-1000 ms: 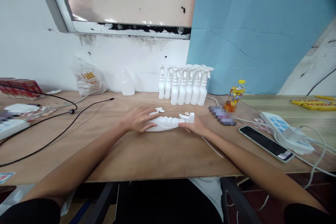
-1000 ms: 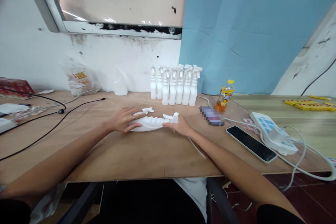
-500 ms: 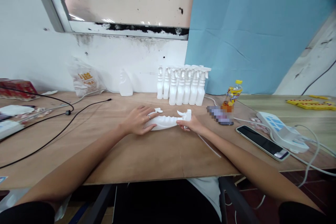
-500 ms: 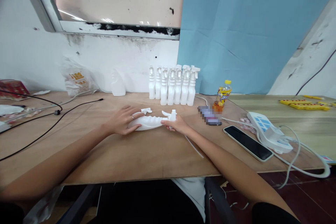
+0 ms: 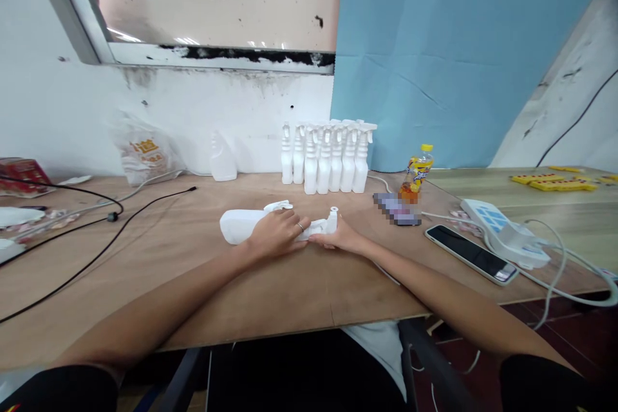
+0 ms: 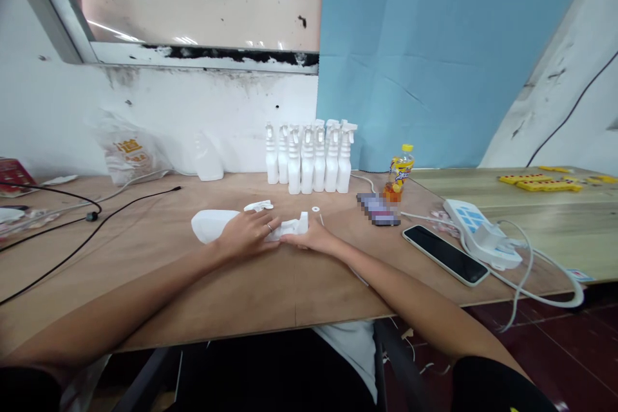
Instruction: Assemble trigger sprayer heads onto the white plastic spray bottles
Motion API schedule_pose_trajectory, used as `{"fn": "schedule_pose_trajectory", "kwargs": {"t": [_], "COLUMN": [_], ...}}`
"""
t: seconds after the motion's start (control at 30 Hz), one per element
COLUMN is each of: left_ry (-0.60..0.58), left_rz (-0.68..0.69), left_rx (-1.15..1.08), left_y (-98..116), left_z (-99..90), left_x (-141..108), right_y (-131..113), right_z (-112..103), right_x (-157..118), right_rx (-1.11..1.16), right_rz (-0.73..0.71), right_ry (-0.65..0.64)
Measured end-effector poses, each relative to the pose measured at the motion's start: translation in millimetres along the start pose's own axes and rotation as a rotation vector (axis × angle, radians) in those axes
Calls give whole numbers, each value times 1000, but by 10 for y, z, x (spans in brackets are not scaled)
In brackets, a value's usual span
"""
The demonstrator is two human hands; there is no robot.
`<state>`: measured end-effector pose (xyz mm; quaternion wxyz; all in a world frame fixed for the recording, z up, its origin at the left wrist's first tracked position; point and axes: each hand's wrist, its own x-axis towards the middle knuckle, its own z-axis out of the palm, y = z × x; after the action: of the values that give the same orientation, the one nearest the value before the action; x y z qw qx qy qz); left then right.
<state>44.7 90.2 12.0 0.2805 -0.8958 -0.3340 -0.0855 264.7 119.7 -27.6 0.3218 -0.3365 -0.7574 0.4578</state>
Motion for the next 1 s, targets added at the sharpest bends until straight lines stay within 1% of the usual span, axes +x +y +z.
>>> {"fn": "schedule_pose_trajectory", "kwargs": {"t": [0.13,0.33,0.43,0.53,0.6,0.63,0.7,0.77,0.8,0.87,0.9,0.93,1.0], "left_ry": [70,76,105,146,172,164,96,30,25,89,144,199,291], "left_rz": [-11,5,-23,-71,-143,-189,-262,-317,-346,-456,-537,-626,-793], "left_rx": [7,-25,-50,-79,-84,-90,-134,-202,-231,-277,-309,-361,-524], "left_y": [6,21,16,-72,-191,-263,-415,-562,-633,-775,-849,-924,-1073], "left_z": [-9,46,-5,-128,-203,-229,-255,-258,-253,-235,-217,-190,-99], "left_x": [-43,-73,-76,-99,-148,-186,-282,-380,-417,-445,-428,-391,-258], "right_y": [44,9,-16,-44,-69,-85,-121,-155,-165,-153,-128,-89,21], "right_z": [4,12,-7,-94,-191,-243,-336,-396,-412,-427,-432,-439,-460], "right_x": [21,16,22,29,29,28,35,58,74,107,122,133,147], "right_rx": [12,-41,-75,-69,-55,-53,-51,-20,7,11,-50,-170,-529], "right_rz": [-25,-69,-59,-74,-63,-54,-52,-97,-131,-187,-207,-218,-202], "right_ry": [-3,1,59,164,237,269,310,300,275,229,221,225,240]}}
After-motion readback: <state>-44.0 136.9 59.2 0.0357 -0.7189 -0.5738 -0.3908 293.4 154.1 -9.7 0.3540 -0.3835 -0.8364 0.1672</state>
